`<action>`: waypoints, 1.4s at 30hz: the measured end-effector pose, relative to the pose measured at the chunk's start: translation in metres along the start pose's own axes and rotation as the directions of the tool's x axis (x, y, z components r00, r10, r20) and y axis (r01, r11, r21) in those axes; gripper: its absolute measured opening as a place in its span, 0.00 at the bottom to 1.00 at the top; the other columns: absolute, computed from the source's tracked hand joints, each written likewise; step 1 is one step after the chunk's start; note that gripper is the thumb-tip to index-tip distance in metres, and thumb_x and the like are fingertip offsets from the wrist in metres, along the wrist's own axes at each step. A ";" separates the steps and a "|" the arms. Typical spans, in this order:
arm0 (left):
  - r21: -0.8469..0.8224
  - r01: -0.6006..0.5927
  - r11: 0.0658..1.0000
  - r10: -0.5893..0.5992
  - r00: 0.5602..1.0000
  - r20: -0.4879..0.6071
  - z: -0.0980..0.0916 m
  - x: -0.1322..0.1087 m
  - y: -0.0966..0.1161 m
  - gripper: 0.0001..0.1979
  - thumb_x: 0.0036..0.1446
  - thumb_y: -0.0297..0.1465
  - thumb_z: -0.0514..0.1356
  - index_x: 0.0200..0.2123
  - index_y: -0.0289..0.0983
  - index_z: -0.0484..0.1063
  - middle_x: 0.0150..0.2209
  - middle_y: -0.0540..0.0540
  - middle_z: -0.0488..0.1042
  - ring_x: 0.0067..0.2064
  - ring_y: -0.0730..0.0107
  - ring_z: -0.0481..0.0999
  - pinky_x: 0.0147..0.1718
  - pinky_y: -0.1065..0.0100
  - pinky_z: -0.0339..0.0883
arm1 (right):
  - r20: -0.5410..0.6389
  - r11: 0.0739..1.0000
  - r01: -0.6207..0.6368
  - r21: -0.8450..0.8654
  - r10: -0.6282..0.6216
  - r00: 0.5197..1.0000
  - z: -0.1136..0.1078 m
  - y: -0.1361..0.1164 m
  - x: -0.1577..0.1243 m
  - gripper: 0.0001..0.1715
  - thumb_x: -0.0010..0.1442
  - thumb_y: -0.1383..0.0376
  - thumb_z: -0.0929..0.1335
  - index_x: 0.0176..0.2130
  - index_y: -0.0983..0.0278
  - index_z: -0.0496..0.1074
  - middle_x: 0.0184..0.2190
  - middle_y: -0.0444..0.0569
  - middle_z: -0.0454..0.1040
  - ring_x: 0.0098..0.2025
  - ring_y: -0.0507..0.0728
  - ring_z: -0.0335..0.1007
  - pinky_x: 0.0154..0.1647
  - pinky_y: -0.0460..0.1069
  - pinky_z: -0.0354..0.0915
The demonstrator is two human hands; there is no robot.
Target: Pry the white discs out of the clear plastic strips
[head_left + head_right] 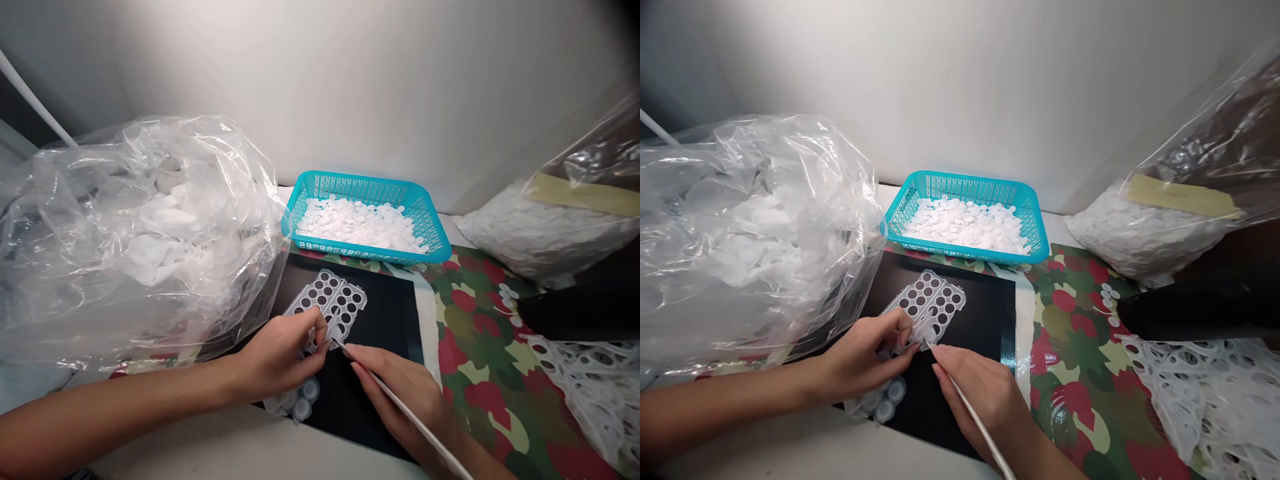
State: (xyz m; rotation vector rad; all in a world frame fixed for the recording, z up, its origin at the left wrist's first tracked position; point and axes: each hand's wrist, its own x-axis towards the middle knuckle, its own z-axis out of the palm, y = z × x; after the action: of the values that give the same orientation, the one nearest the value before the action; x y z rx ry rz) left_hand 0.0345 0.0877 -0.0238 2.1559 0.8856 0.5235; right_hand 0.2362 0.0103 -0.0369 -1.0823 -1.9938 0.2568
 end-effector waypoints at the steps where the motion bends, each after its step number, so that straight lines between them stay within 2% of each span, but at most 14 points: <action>1: 0.005 -0.019 1.000 0.019 1.000 -0.010 0.001 -0.001 -0.001 0.10 0.52 0.23 0.56 0.28 0.39 0.55 0.20 0.59 0.52 0.20 0.80 0.50 0.19 0.75 0.47 | -0.003 1.000 0.016 -0.009 -0.016 1.000 0.000 0.000 0.000 0.16 0.60 0.77 0.65 0.49 0.70 0.69 0.40 0.52 0.78 0.43 0.53 0.76 0.48 0.44 0.71; 5: 0.004 -0.064 0.998 0.064 0.997 -0.040 0.001 -0.001 -0.001 0.11 0.53 0.23 0.56 0.27 0.39 0.54 0.20 0.59 0.52 0.20 0.80 0.49 0.19 0.76 0.46 | 0.016 0.998 0.039 -0.039 -0.038 0.999 0.001 0.000 -0.001 0.18 0.61 0.77 0.65 0.51 0.70 0.68 0.41 0.52 0.78 0.44 0.52 0.75 0.49 0.44 0.71; 10: -0.005 -0.074 0.997 0.074 0.996 -0.041 -0.001 -0.001 0.000 0.12 0.54 0.24 0.55 0.27 0.39 0.53 0.23 0.58 0.57 0.21 0.81 0.52 0.20 0.77 0.48 | 0.012 1.000 0.025 -0.005 -0.025 1.000 0.000 0.001 -0.004 0.19 0.60 0.78 0.65 0.51 0.70 0.67 0.42 0.52 0.77 0.45 0.52 0.75 0.49 0.43 0.70; 15: 0.039 -0.023 0.999 0.022 0.999 0.029 -0.006 0.000 0.002 0.07 0.54 0.25 0.56 0.32 0.39 0.57 0.23 0.58 0.58 0.21 0.80 0.57 0.21 0.76 0.53 | -0.038 1.000 -0.010 0.020 0.011 0.999 0.000 0.000 -0.006 0.18 0.60 0.78 0.64 0.50 0.69 0.68 0.40 0.50 0.78 0.42 0.52 0.75 0.48 0.42 0.70; 18: 0.111 -0.104 0.988 0.101 0.994 0.031 -0.009 0.003 0.004 0.06 0.55 0.26 0.55 0.38 0.37 0.63 0.29 0.52 0.65 0.29 0.74 0.65 0.29 0.72 0.60 | -0.019 0.999 -0.030 0.032 0.031 0.999 0.000 0.000 -0.006 0.18 0.60 0.78 0.64 0.50 0.69 0.68 0.40 0.50 0.77 0.42 0.52 0.76 0.47 0.43 0.70; 21: 0.147 -0.191 0.971 0.182 0.981 0.072 -0.011 0.006 0.005 0.09 0.58 0.27 0.54 0.43 0.38 0.67 0.35 0.47 0.70 0.38 0.68 0.66 0.38 0.66 0.60 | -0.001 0.998 -0.039 0.040 0.039 0.999 0.001 0.001 -0.005 0.17 0.60 0.78 0.64 0.50 0.70 0.68 0.40 0.51 0.77 0.42 0.52 0.75 0.47 0.43 0.70; 24: 0.156 -0.173 0.973 0.158 0.982 0.105 -0.012 0.008 0.005 0.08 0.58 0.28 0.55 0.41 0.38 0.71 0.36 0.46 0.71 0.38 0.66 0.67 0.39 0.64 0.59 | 0.022 0.998 -0.025 0.062 0.024 0.999 0.001 0.002 -0.005 0.18 0.60 0.78 0.64 0.50 0.70 0.68 0.41 0.51 0.77 0.43 0.52 0.74 0.48 0.44 0.69; 28: 0.058 -0.156 0.986 0.153 0.986 0.062 -0.013 0.010 0.002 0.08 0.57 0.25 0.57 0.37 0.38 0.75 0.34 0.48 0.74 0.38 0.68 0.70 0.40 0.65 0.60 | -0.006 0.997 -0.036 0.072 0.037 0.999 -0.002 0.001 -0.005 0.17 0.60 0.78 0.64 0.49 0.68 0.68 0.38 0.50 0.77 0.40 0.52 0.75 0.43 0.43 0.71; 34: -0.254 -0.112 0.961 0.095 0.992 -0.078 -0.012 0.013 -0.003 0.07 0.58 0.24 0.59 0.38 0.35 0.75 0.35 0.46 0.75 0.37 0.72 0.74 0.37 0.71 0.66 | -0.150 0.987 -0.137 0.082 0.149 0.977 -0.013 -0.001 -0.008 0.16 0.59 0.76 0.65 0.46 0.64 0.70 0.33 0.45 0.79 0.33 0.51 0.77 0.36 0.43 0.72; 37: -0.302 -0.067 0.951 0.052 0.997 -0.060 -0.011 0.014 -0.005 0.07 0.58 0.24 0.58 0.38 0.35 0.75 0.36 0.46 0.74 0.37 0.73 0.73 0.34 0.73 0.66 | -0.177 0.973 -0.200 0.113 0.218 0.960 -0.013 -0.001 -0.009 0.14 0.60 0.74 0.65 0.45 0.63 0.71 0.33 0.45 0.79 0.33 0.51 0.77 0.35 0.43 0.72; 42: -0.243 -0.052 0.969 0.056 0.998 0.008 -0.011 0.015 -0.006 0.13 0.61 0.22 0.53 0.41 0.35 0.77 0.31 0.47 0.73 0.32 0.75 0.70 0.31 0.74 0.63 | -0.173 0.966 -0.222 0.129 0.243 0.955 -0.010 -0.004 -0.010 0.14 0.61 0.74 0.65 0.45 0.63 0.71 0.33 0.44 0.79 0.34 0.51 0.77 0.36 0.43 0.72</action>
State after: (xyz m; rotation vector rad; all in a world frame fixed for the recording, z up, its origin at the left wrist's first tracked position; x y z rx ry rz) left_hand 0.0357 0.1072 -0.0198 1.9616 0.7165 0.6101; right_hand 0.2445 -0.0021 -0.0344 -1.2256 -1.6673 0.3691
